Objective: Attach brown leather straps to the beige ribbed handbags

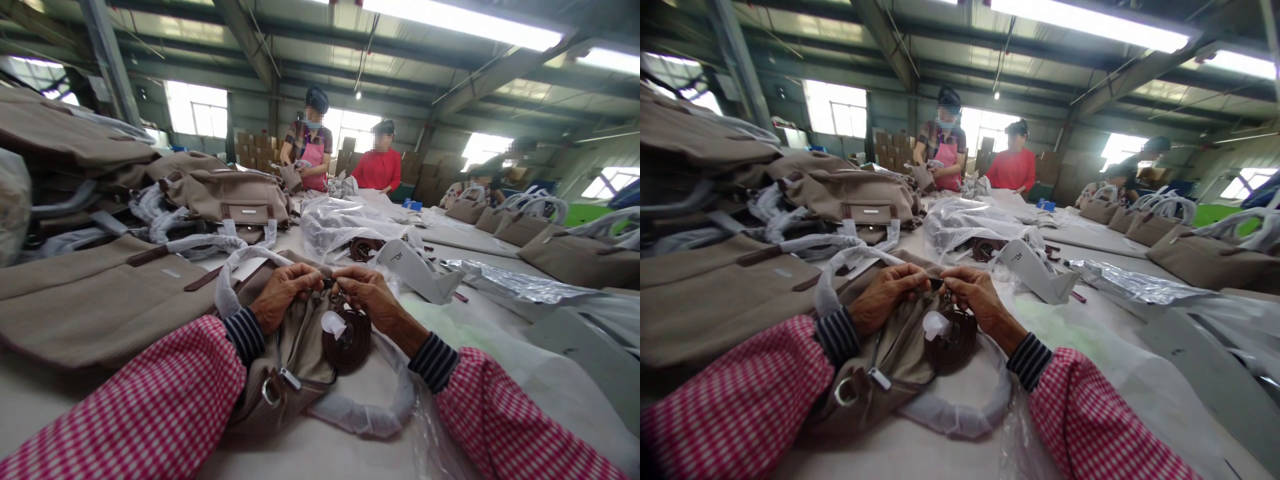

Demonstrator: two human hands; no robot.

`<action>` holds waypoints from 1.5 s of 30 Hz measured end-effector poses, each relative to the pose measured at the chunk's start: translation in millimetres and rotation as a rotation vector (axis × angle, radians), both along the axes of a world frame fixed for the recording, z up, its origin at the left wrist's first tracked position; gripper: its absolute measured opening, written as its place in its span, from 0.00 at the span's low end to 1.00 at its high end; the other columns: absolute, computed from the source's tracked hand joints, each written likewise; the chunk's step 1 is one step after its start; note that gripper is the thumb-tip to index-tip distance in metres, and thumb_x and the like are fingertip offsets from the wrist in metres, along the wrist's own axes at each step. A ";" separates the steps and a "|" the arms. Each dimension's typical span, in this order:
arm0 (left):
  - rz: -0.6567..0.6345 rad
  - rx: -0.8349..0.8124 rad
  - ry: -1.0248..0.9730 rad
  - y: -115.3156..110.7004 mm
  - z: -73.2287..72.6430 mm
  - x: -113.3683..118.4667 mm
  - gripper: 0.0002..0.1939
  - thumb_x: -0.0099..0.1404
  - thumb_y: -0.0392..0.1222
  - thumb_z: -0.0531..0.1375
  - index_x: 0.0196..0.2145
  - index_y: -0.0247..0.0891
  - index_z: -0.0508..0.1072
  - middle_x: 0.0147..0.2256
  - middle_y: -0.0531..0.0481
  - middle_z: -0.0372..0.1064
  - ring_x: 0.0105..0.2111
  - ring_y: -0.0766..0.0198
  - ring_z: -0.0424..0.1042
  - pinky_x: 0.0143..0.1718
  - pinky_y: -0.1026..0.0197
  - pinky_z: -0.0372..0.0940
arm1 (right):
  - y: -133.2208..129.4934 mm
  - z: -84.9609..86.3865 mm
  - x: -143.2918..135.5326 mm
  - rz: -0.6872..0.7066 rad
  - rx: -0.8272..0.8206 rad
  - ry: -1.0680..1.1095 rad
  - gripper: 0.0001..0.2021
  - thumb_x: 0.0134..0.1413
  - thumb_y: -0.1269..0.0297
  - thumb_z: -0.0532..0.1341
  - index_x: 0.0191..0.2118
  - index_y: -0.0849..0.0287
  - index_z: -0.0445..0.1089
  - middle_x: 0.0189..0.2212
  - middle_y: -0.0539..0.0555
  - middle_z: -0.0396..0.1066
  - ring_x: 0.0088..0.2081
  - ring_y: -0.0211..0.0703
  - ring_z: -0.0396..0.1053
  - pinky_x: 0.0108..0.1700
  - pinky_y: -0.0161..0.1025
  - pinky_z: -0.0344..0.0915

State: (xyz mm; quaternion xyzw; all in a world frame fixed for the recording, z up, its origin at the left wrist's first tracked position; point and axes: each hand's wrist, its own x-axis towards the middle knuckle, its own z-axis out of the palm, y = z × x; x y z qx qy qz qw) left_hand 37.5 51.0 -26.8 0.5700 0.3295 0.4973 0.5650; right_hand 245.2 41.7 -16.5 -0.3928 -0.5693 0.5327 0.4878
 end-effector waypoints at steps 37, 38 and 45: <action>0.106 0.655 0.561 -9.4 -7.6 6.8 0.06 0.66 0.34 0.64 0.32 0.40 0.80 0.32 0.51 0.79 0.33 0.61 0.76 0.38 0.61 0.65 | 3.1 -5.4 -12.7 -0.096 0.103 -0.082 0.09 0.44 0.59 0.74 0.30 0.59 0.80 0.23 0.50 0.73 0.25 0.38 0.66 0.26 0.36 0.61; 0.108 0.649 0.558 -9.6 -8.0 6.6 0.06 0.66 0.33 0.64 0.32 0.39 0.79 0.31 0.51 0.78 0.32 0.61 0.76 0.38 0.62 0.65 | 2.8 -6.3 -14.4 -0.096 0.104 -0.078 0.10 0.44 0.59 0.74 0.29 0.59 0.79 0.23 0.50 0.72 0.25 0.38 0.66 0.27 0.36 0.61; 0.088 0.649 0.587 -10.2 -10.1 7.3 0.04 0.67 0.34 0.63 0.34 0.38 0.77 0.31 0.51 0.76 0.31 0.61 0.75 0.37 0.62 0.64 | -2.6 -6.5 -6.0 -0.024 -0.034 -0.055 0.14 0.46 0.56 0.74 0.33 0.59 0.74 0.26 0.52 0.75 0.27 0.39 0.70 0.27 0.34 0.62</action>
